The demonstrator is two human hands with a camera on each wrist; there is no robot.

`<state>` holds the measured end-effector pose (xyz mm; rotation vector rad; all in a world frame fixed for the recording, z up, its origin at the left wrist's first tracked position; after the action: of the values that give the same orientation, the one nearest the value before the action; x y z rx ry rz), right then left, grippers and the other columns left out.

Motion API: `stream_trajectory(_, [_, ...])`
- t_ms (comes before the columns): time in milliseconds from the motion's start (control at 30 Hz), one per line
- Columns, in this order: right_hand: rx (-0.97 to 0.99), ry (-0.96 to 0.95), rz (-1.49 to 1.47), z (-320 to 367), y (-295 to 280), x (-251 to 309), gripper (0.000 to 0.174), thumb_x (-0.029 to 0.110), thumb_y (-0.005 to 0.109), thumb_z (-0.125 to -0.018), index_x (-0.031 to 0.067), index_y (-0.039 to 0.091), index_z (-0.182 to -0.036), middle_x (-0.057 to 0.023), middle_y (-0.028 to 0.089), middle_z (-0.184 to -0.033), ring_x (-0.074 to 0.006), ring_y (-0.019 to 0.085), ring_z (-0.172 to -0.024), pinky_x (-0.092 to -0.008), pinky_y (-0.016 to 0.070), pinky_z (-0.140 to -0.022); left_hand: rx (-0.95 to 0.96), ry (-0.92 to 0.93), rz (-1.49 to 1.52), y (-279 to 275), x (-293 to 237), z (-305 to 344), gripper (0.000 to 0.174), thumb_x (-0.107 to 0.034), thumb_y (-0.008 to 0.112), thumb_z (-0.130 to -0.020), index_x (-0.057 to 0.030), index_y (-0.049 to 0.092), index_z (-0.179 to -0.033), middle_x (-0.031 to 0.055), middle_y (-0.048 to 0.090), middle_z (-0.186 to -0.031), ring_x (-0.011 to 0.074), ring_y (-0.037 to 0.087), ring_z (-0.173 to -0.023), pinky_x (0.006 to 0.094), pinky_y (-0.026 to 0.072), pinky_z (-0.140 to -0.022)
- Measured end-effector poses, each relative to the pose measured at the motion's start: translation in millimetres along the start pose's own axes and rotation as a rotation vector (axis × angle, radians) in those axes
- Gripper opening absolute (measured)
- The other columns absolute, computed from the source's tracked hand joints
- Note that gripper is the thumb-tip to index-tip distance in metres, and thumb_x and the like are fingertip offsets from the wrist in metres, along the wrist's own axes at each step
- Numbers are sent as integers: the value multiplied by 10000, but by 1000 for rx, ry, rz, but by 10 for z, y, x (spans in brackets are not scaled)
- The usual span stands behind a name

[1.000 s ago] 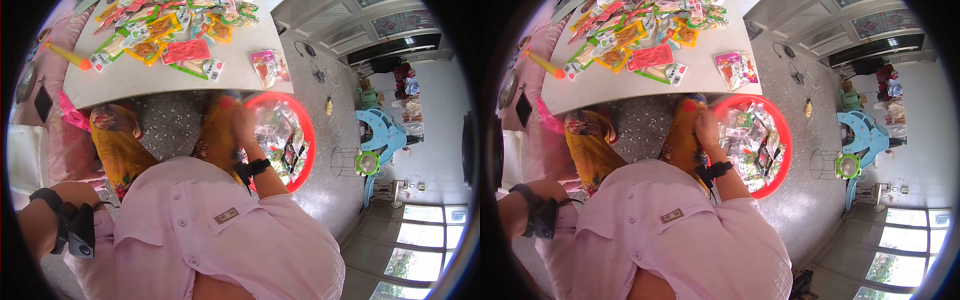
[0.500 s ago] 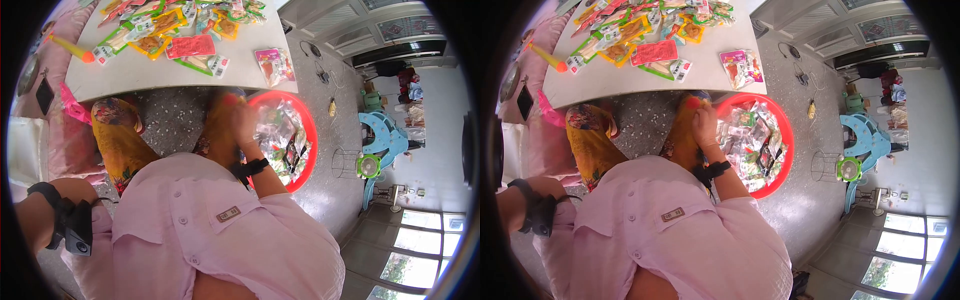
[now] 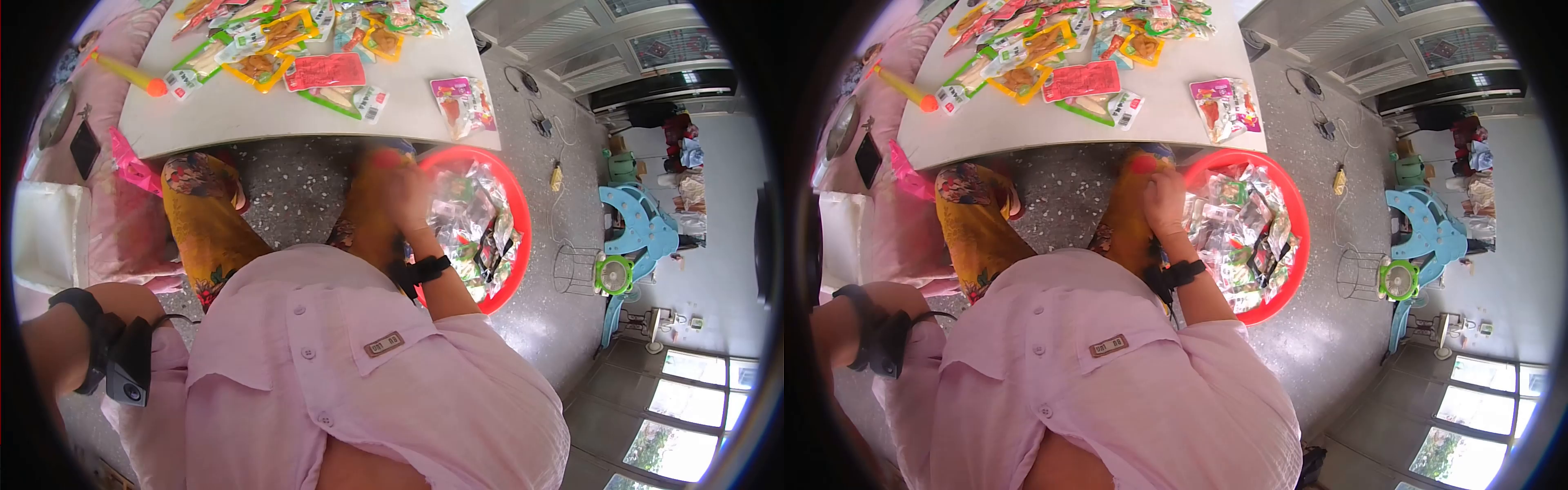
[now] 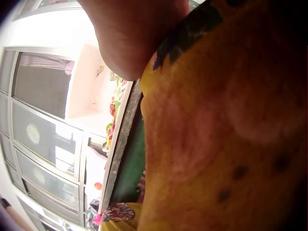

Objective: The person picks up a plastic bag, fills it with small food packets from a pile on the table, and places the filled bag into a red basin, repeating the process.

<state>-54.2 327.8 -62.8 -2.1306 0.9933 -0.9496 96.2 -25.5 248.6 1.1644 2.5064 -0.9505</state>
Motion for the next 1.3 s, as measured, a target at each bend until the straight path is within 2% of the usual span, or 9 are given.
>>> stream_trajectory(167, [-50,-77,21,-64,-32,156,150,37,542,-629,42,508,-775,-168,466,-936,-351,437,-892,-435,364,-780,-351,-170,230,-401,144,-54,117,-76,468,-743,3,514,-817,129,555,-636,178,549,-523,232,448,-523])
stream_trajectory(267, [23,-128,-31,-94,7,230,198,48,566,-634,39,499,-821,-173,463,-988,-370,421,-977,-456,355,-819,-887,-468,-301,-367,441,479,370,-184,512,-767,1,449,-1081,82,518,-724,133,470,-581,231,399,-574])
stream_trajectory(333, [47,-139,-19,-110,15,268,163,50,557,-660,32,504,-813,-174,479,-978,-382,422,-976,-462,346,-834,-845,-873,-185,-391,675,1035,362,-31,477,-782,-28,411,-1138,50,521,-797,102,489,-716,226,396,-660])
stream_trajectory(467, [102,-140,-3,-86,46,228,142,59,520,-700,10,507,-833,-174,493,-998,-368,413,-1009,-432,312,-883,-914,-1425,-581,-398,784,2112,321,-101,522,-780,-36,450,-1086,28,533,-851,92,493,-782,212,392,-700])
stream_trajectory(567, [120,-125,17,-72,69,196,137,66,509,-711,5,510,-833,-175,489,-1019,-369,406,-1021,-434,303,-895,-861,-1507,-1322,-491,464,2561,305,-135,546,-744,-25,496,-1024,85,557,-887,176,526,-804,268,408,-724])
stream_trajectory(733, [112,-119,43,-69,76,151,134,83,512,-708,8,518,-819,-168,499,-1009,-367,416,-1012,-434,313,-888,-861,-1618,-2017,-638,-381,3119,292,-181,526,-701,-39,536,-956,157,547,-925,306,490,-898,361,393,-786])
stream_trajectory(833, [86,-118,49,-82,56,184,135,97,524,-693,17,527,-801,-160,516,-981,-360,439,-988,-442,336,-863,-1071,-1875,-2009,-597,-872,3762,402,-255,519,-700,-48,503,-1044,173,504,-1044,321,463,-974,384,360,-848])
stream_trajectory(967, [90,-102,41,-89,45,192,138,104,525,-696,21,526,-806,-158,514,-984,-355,437,-988,-440,336,-861,-1110,-2356,-1492,-379,-1111,4489,457,-283,510,-702,-26,479,-1079,207,513,-1029,328,480,-978,371,376,-841])
stream_trajectory(1300, [91,-104,24,-103,33,238,131,108,519,-704,21,523,-802,-156,508,-984,-359,424,-994,-439,318,-874,-1134,-2239,-1470,-161,-1199,4585,343,-287,464,-745,-36,549,-963,201,556,-924,326,522,-901,372,401,-787])
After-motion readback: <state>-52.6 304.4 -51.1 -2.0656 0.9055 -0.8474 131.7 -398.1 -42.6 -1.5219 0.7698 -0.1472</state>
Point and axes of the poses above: each hand's wrist, its own z-axis away from the middle knuckle, its own y-axis out of the palm, x = y × z, the point moved 6 cm from there along -z, towards the middle knuckle
